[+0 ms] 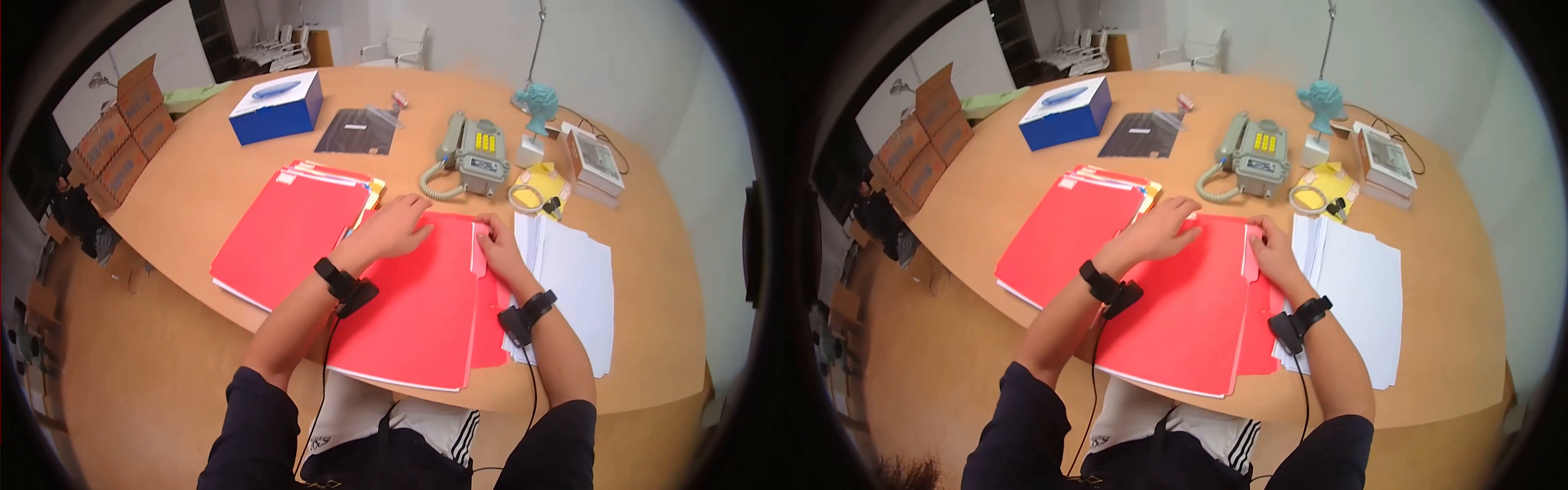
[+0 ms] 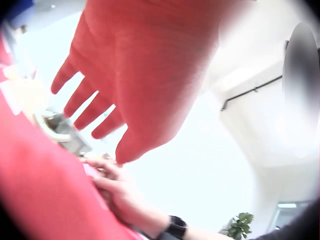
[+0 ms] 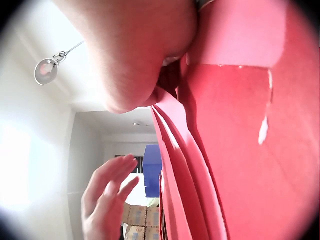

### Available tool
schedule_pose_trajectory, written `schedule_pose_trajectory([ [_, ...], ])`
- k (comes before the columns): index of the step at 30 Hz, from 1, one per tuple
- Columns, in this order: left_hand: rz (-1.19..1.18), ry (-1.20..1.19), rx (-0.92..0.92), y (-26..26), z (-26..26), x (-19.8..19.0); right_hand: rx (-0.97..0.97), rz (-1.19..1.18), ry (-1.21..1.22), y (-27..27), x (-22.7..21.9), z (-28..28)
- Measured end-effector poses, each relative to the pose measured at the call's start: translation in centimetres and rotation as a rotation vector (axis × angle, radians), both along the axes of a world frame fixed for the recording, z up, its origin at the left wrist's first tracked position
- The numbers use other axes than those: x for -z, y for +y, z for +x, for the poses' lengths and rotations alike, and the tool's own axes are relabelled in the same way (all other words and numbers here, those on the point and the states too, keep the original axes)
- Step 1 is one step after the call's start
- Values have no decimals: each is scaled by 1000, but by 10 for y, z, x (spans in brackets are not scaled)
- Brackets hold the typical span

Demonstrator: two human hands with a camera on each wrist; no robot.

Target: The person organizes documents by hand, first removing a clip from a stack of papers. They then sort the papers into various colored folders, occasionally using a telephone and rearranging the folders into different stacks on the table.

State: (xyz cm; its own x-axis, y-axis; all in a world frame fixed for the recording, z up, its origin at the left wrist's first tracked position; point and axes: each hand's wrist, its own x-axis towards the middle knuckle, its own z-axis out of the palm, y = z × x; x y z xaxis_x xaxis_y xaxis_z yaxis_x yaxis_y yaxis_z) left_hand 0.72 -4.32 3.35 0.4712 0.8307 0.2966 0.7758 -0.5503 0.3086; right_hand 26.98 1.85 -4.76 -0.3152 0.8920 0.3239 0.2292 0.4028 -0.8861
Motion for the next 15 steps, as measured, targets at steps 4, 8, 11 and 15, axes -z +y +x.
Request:
schedule_pose_trajectory([
  [4,212,-210,-72,18,-2,45,33,1,-55,-6,-13,-1],
  [8,93,-251,-25,26,-9,57,16,-40,-49,-10,-18,-2],
  [11,62,-398,-35,21,-13,59,10,-56,-10,-8,-15,-4],
  [15,-39,-525,-119,13,-13,50,-10,-55,-4,-8,-16,-1],
])
